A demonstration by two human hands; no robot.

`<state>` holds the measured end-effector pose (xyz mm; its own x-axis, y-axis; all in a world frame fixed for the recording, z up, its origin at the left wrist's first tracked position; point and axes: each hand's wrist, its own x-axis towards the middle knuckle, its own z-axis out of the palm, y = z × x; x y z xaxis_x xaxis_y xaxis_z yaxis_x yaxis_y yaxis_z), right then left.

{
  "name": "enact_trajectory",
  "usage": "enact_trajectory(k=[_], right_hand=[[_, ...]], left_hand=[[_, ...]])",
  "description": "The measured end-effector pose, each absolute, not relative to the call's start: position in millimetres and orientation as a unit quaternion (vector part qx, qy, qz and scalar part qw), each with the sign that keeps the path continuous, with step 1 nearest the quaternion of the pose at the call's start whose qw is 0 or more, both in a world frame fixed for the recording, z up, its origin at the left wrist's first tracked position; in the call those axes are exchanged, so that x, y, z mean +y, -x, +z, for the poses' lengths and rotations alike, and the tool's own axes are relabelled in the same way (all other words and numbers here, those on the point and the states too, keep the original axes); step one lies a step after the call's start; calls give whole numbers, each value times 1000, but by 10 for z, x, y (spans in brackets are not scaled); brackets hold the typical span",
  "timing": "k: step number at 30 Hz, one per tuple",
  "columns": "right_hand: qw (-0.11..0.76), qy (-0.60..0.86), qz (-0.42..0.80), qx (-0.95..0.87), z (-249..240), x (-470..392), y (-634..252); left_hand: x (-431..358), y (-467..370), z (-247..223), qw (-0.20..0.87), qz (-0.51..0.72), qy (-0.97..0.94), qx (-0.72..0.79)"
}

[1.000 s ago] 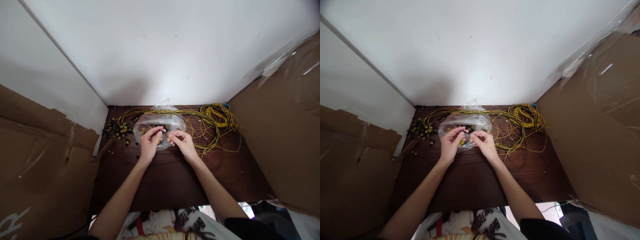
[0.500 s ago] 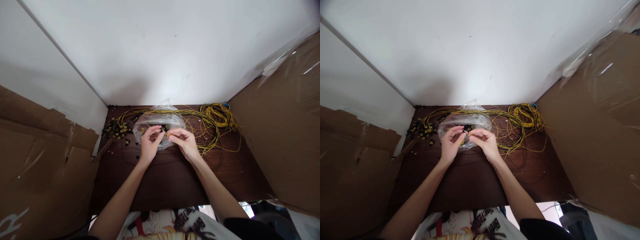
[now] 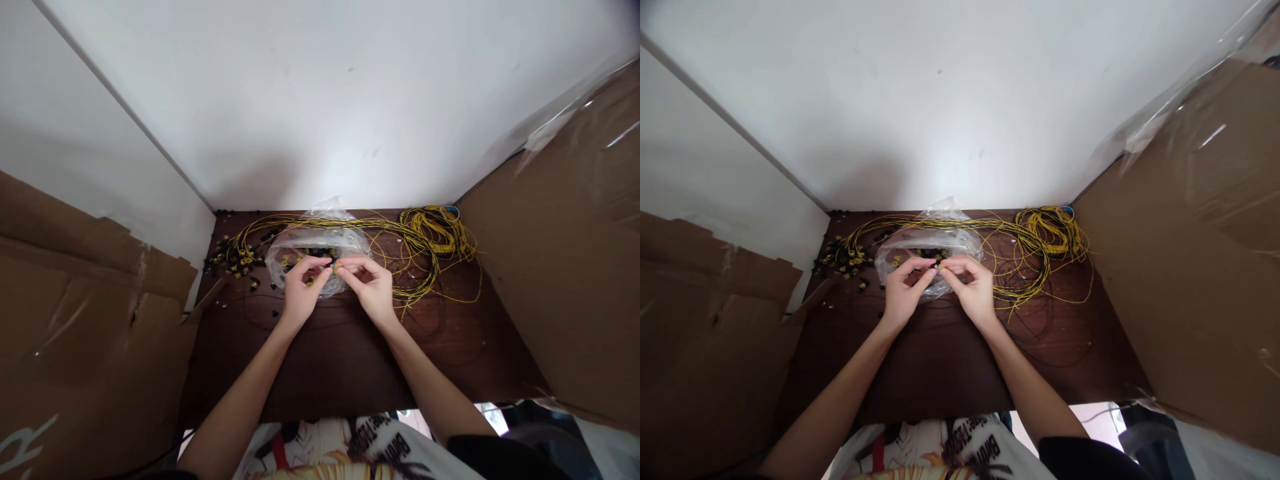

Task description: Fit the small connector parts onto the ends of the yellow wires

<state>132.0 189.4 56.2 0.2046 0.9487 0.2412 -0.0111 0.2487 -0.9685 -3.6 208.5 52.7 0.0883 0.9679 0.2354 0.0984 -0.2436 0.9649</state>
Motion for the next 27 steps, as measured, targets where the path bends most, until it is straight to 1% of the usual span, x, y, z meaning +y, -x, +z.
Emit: enact_trajectory(k=[10,16,27], right_hand=[[597,481,380,-518,555,1892,-1320],[588,479,398,-516,579,1879,-1314],[583,471,414,-517,592,1885,-1330]], left_hand=[[2087,41,519,424,518,-618,413],[2093,49,527,432,525,-614,402],[2106,60,527,401,536,-626,400]])
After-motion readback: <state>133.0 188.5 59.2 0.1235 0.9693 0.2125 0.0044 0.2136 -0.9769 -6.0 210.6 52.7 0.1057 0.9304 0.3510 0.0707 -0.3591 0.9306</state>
